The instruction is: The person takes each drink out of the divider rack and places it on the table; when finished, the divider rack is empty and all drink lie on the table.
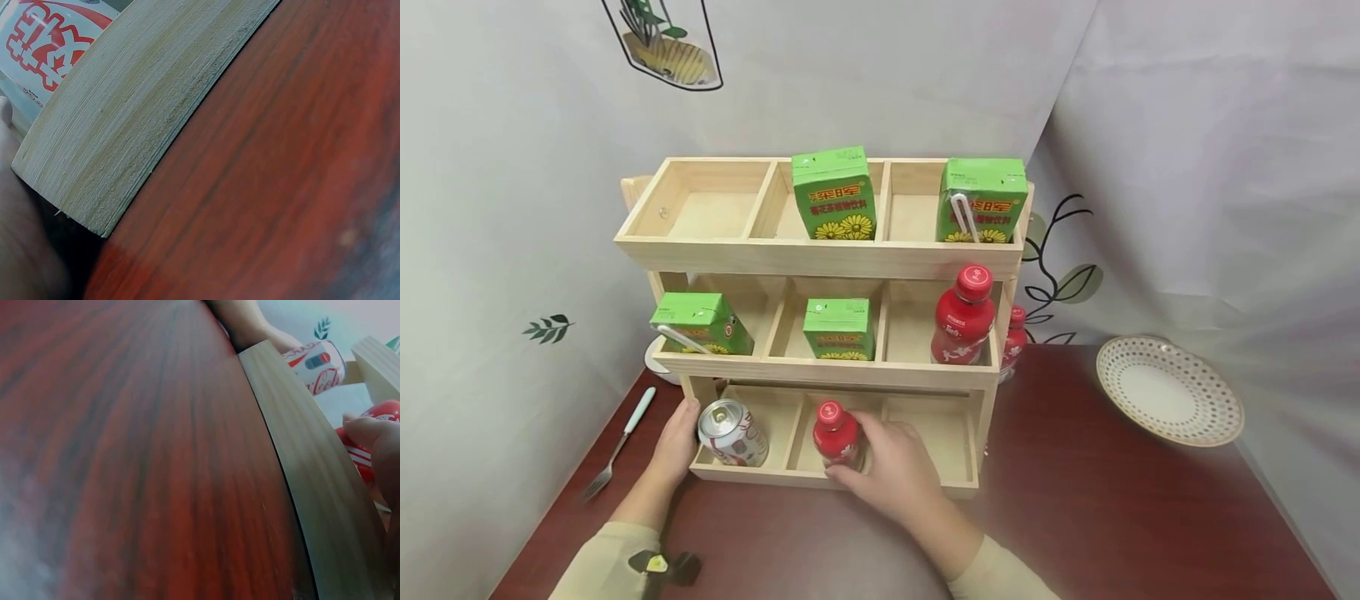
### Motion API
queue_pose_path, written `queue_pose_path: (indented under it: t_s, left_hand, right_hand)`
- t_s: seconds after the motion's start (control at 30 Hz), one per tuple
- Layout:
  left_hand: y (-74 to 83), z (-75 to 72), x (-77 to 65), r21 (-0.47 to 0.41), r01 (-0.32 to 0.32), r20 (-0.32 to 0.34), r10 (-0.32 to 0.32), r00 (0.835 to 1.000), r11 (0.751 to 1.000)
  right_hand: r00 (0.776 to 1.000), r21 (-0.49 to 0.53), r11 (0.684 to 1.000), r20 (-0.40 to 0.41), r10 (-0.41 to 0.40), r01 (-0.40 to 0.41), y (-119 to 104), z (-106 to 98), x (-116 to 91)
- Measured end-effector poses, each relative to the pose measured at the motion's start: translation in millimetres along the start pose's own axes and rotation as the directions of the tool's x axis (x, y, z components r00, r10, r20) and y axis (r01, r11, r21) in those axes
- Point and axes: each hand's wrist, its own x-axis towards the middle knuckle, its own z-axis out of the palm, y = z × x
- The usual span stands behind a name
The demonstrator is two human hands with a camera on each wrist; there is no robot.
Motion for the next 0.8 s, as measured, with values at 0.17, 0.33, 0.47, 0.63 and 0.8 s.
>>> queue_pose_path:
  t_s: [0.17,0.33,0.47,0.63,0.8]
  left_hand:
    - [-31.1,-2.0,3.7,0.019,-0.005,-0.01,0.005,1.0,1.0]
    - [-41.4,-0.5,6.0,0.007,-0.052,0.0,0.052,0.999,0.999]
    - [-36.5,0.8,5.8,0.023,-0.029,-0.001,0.029,1.0,0.999]
    - [-13.4,-1.3,3.2,0.034,-0.015,-0.005,0.016,1.0,0.999]
    - [3.5,-1.6,0.0,0.055,-0.012,-0.001,0.012,1.0,0.998]
  right_hand:
    - [0.999,0.069,0.997,0.019,0.037,-0.038,-2.7,-5.3,0.1]
    - [0.992,0.144,0.981,0.034,0.124,-0.128,0.0,-10.9,-0.7]
    - [0.99,0.207,0.968,0.042,0.136,-0.142,4.2,-12.1,-1.4]
    - [0.994,0.314,0.943,0.026,0.106,-0.109,6.6,-13.4,-2.3]
    - [1.0,0.453,0.891,0.012,0.029,-0.032,9.6,-21.5,-5.7]
